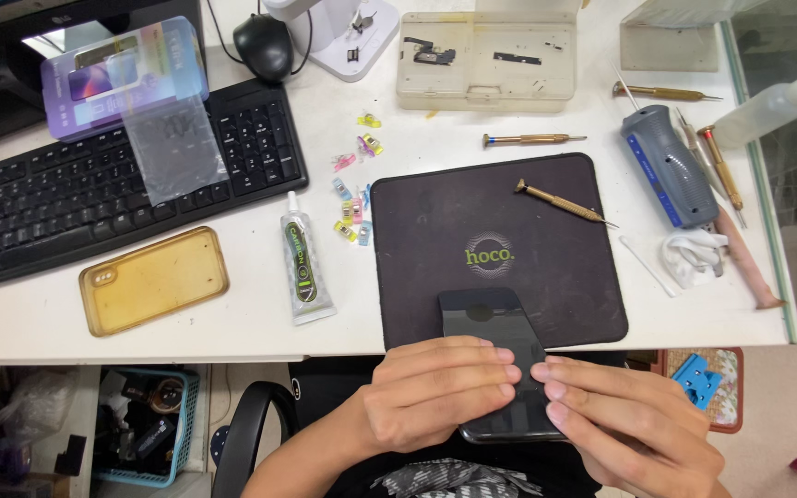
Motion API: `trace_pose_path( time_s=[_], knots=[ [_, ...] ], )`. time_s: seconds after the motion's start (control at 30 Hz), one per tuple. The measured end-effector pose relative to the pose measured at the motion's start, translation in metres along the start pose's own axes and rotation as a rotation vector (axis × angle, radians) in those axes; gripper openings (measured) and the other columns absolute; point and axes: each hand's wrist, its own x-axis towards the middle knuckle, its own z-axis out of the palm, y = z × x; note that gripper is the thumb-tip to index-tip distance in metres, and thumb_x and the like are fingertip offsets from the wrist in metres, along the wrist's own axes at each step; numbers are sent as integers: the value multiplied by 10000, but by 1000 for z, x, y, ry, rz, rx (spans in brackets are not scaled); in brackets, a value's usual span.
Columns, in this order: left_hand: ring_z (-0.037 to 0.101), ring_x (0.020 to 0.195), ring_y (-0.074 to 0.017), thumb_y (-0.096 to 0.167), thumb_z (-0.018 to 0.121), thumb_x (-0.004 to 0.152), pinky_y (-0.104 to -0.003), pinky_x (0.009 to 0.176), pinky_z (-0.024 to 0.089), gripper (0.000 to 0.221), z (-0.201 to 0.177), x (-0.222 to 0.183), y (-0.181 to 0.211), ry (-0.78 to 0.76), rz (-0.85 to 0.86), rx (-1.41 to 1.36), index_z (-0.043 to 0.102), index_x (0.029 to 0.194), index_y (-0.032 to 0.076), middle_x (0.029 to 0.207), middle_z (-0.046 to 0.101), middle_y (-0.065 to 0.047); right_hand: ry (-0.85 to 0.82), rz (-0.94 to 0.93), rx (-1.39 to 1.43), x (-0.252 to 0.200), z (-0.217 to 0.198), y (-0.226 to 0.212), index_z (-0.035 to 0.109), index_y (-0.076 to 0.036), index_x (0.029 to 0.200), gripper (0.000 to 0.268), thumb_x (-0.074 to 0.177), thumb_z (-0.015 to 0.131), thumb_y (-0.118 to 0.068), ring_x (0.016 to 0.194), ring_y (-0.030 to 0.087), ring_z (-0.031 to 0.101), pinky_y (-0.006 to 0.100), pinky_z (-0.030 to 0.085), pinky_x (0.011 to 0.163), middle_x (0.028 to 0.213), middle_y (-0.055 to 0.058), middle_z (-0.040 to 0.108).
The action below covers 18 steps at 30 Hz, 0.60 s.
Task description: The person presses the back of a smartphone, then attaches multiple small clips and blue plastic jigs to the device's edges. They handle various tools and components on the desk while securing the phone in place.
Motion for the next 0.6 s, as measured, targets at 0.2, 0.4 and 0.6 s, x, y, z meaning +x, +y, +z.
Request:
trace_pose_path(
  time_s=[0.2, 0.4, 0.6],
  knots=[
    [737, 1152, -346, -25, 713, 961, -428, 1012, 635, 182, -3, -2, -10, -61, -12, -90, 704, 1138, -64, 1196, 722, -193, -106, 18, -30, 1, -6, 1, 669, -21, 974, 190, 803, 743, 14, 976, 301, 764, 413, 615, 836, 972, 138, 732],
    [732, 1191, -332, -48, 696, 992, -422, 1032, 622, 176, 3, -7, -9, 33, -81, -44, 691, 1168, -54, 1221, 709, -179, -150, 36, -59, 0, -9, 9, 643, -36, 988, 207, 808, 744, -32, 979, 293, 765, 388, 660, 853, 968, 130, 732],
    [731, 1200, -360, -89, 629, 1010, -441, 1033, 626, 180, -9, -20, -11, 112, -80, -103, 685, 1179, -65, 1222, 715, -201, -494, -13, 429, 58, -18, 35, 659, -28, 1133, 438, 800, 795, -278, 1067, 282, 758, 389, 655, 837, 1065, 112, 736]
  ],
)
